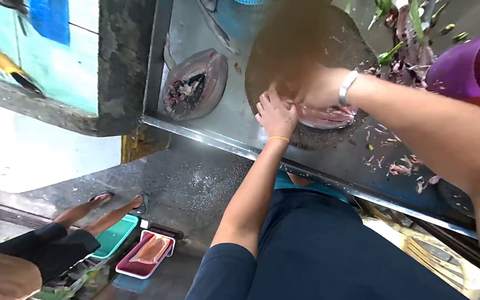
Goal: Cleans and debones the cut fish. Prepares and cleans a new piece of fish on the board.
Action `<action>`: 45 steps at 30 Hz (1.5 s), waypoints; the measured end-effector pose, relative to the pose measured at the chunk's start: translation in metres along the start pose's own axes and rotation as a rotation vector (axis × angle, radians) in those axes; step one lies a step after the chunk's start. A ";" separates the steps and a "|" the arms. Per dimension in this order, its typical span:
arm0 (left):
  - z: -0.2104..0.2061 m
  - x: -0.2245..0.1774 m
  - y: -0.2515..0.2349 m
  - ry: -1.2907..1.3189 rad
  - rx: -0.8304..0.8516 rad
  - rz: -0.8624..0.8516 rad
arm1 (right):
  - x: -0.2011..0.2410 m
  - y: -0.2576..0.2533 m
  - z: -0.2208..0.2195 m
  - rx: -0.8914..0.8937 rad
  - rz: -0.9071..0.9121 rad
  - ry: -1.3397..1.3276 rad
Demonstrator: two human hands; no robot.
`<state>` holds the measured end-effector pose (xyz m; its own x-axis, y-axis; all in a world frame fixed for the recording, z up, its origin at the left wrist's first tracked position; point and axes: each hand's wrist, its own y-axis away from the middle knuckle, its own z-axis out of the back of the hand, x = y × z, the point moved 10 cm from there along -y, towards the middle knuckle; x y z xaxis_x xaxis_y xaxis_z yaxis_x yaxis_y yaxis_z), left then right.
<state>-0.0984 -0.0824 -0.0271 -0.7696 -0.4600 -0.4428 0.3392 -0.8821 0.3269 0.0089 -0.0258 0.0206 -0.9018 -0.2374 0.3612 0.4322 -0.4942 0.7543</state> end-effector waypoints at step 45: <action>-0.029 0.029 -0.031 0.829 0.289 0.205 | -0.098 0.112 -0.049 -0.639 -0.267 -0.224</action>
<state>-0.1150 -0.0715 -0.0744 -0.0341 -0.6296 -0.7762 0.1910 -0.7664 0.6133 0.1457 -0.0989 0.0433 -0.9254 0.1031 0.3648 0.0513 -0.9194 0.3900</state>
